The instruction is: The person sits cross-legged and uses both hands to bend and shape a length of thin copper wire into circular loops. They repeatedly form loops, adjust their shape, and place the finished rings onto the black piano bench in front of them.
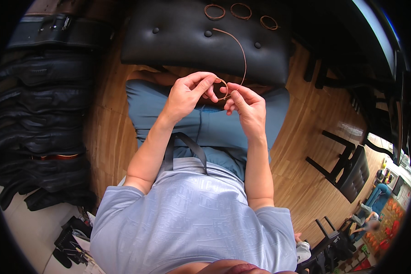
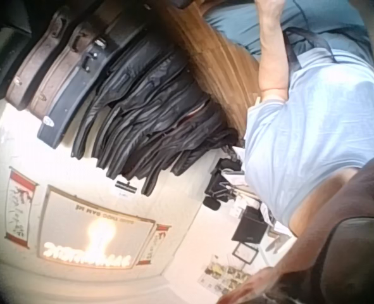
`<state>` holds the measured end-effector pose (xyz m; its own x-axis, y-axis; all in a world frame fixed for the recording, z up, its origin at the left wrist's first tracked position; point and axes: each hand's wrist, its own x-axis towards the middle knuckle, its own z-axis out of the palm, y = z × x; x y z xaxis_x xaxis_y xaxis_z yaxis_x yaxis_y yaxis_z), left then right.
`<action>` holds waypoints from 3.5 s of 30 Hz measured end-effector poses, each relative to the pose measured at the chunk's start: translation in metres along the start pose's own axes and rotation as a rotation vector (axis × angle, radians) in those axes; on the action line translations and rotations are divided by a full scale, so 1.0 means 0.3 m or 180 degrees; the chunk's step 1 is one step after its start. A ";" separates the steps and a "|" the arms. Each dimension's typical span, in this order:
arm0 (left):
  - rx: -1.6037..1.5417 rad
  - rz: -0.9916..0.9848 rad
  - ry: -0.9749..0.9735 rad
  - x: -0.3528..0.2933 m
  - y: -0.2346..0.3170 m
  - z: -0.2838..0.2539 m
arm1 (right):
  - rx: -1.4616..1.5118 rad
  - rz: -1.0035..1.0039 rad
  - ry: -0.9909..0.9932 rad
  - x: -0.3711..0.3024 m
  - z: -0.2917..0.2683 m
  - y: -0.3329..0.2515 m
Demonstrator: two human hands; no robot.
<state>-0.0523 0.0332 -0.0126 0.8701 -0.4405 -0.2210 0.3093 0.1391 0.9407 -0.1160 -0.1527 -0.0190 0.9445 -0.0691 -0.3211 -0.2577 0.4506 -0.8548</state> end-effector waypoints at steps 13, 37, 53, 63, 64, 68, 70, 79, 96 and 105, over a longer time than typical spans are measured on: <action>0.3116 0.2016 0.0963 -0.006 0.006 0.036 | -0.0159 0.0120 0.0303 0.004 0.008 -0.003; 0.0172 -0.0528 -0.0811 -0.012 0.020 -0.033 | -0.1057 0.0102 0.0070 0.007 -0.006 -0.055; -0.0249 0.0376 -0.0147 0.040 -0.106 -0.058 | -0.0609 0.0541 0.0102 0.027 -0.003 -0.038; -0.0525 0.0299 -0.0358 0.010 -0.073 -0.113 | -0.0506 0.0340 0.0218 0.030 -0.029 -0.035; -0.0486 0.0329 -0.0548 0.004 -0.061 -0.115 | -0.0466 0.0344 0.0186 0.029 -0.031 -0.036; -0.1072 0.0135 -0.1352 -0.006 -0.031 -0.114 | -0.0356 0.0351 0.0052 0.027 -0.036 -0.036; -0.0197 -0.0007 -0.0987 -0.006 -0.016 -0.109 | -0.0307 0.0355 0.0018 0.025 -0.035 -0.040; 0.0359 0.0180 0.0033 0.018 -0.067 -0.038 | -0.0460 0.0238 0.0056 0.020 -0.013 -0.045; 0.0221 -0.0049 0.0311 -0.004 -0.087 0.047 | -0.0755 -0.0396 0.0624 0.037 0.011 0.056; -0.0167 0.0189 0.0131 0.002 -0.150 0.025 | -0.0971 -0.0272 0.0631 0.037 0.016 0.032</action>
<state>-0.0686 0.0201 -0.0532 0.9022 -0.3935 -0.1765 0.2754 0.2105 0.9380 -0.1070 -0.1448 -0.0290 0.9151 -0.2795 -0.2906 -0.2568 0.1517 -0.9545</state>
